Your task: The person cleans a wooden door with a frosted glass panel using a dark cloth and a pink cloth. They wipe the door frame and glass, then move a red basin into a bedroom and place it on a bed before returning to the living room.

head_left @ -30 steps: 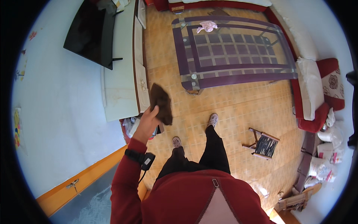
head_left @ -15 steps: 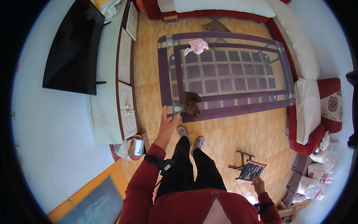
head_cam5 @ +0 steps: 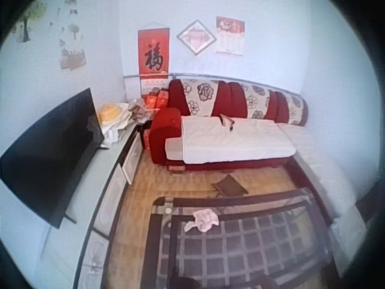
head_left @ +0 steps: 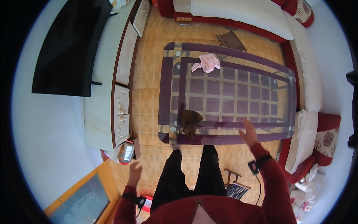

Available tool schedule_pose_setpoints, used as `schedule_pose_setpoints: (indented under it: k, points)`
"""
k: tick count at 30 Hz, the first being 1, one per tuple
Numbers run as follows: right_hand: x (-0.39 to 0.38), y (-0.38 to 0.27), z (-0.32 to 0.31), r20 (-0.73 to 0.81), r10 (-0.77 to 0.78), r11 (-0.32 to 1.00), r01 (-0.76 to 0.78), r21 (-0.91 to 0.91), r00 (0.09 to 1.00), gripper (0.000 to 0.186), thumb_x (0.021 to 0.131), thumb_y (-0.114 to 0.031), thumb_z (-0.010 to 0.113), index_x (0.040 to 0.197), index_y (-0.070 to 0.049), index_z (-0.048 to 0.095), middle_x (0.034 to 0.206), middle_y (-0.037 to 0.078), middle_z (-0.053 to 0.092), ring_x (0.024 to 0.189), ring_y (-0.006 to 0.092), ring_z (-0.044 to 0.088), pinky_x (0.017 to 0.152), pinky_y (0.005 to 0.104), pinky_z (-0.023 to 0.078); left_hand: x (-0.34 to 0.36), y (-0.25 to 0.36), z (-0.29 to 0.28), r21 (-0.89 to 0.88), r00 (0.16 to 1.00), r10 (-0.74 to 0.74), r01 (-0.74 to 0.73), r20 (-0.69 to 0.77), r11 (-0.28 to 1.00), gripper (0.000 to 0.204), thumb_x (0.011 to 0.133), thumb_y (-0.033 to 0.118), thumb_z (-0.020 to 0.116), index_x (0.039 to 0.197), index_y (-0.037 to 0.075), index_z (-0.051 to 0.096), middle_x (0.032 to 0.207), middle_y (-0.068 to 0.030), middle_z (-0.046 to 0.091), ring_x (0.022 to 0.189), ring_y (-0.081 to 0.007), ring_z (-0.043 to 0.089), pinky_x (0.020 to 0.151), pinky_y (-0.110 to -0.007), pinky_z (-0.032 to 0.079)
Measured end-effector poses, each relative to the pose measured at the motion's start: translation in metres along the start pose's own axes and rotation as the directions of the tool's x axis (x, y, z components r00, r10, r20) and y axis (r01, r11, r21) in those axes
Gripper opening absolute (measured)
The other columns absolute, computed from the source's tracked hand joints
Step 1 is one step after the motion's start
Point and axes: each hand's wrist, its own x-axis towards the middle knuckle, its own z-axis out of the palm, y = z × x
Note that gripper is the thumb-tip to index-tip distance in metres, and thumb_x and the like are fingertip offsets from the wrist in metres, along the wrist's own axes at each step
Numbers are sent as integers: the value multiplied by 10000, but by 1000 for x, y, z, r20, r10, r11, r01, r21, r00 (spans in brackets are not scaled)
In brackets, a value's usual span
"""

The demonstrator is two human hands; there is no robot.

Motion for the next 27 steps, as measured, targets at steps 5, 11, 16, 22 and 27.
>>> schedule_pose_setpoints:
  k: [5,11,16,22,27]
  points:
    - [247,-1,9,-106,-130,991,128,-22,986,753,865,-278,749,1497,-36,416,1503,281,448,1352,449,479,1108,477,432,-209,-8,36,-700,592,-798,523,-112,486,384,942,238,646,1275,50,613,1034,-53,632,790,-143,603,613,-283,488]
    - [420,-47,40,-121,-224,975,224,-11,967,799,866,-416,733,1519,-88,411,1517,317,410,1324,480,504,1060,492,468,-351,91,139,-487,320,-860,868,397,98,390,972,236,666,1319,67,608,1014,-88,704,828,-161,670,643,-301,537]
    - [385,-80,116,10,-308,932,304,-196,951,562,831,-327,733,1343,-147,588,1284,223,544,1142,478,561,947,531,500,-357,156,236,-482,423,-758,861,497,163,417,999,297,627,1365,99,591,1054,-100,714,839,-180,699,641,-295,551]
    - [239,-92,115,311,-343,923,255,289,887,298,888,-61,634,1182,-112,652,1233,119,614,1059,299,630,863,436,554,-289,139,265,-440,701,-659,699,271,564,292,895,121,682,1176,42,685,1128,-135,737,926,-255,697,796,-371,557]
    - [148,-150,44,628,-287,203,-595,778,723,362,1018,-156,585,1364,-64,533,1294,65,617,1121,212,655,887,389,576,-160,155,200,-552,871,-452,283,-195,784,339,983,123,601,1297,-2,620,1216,-196,687,1129,-321,666,962,-385,524]
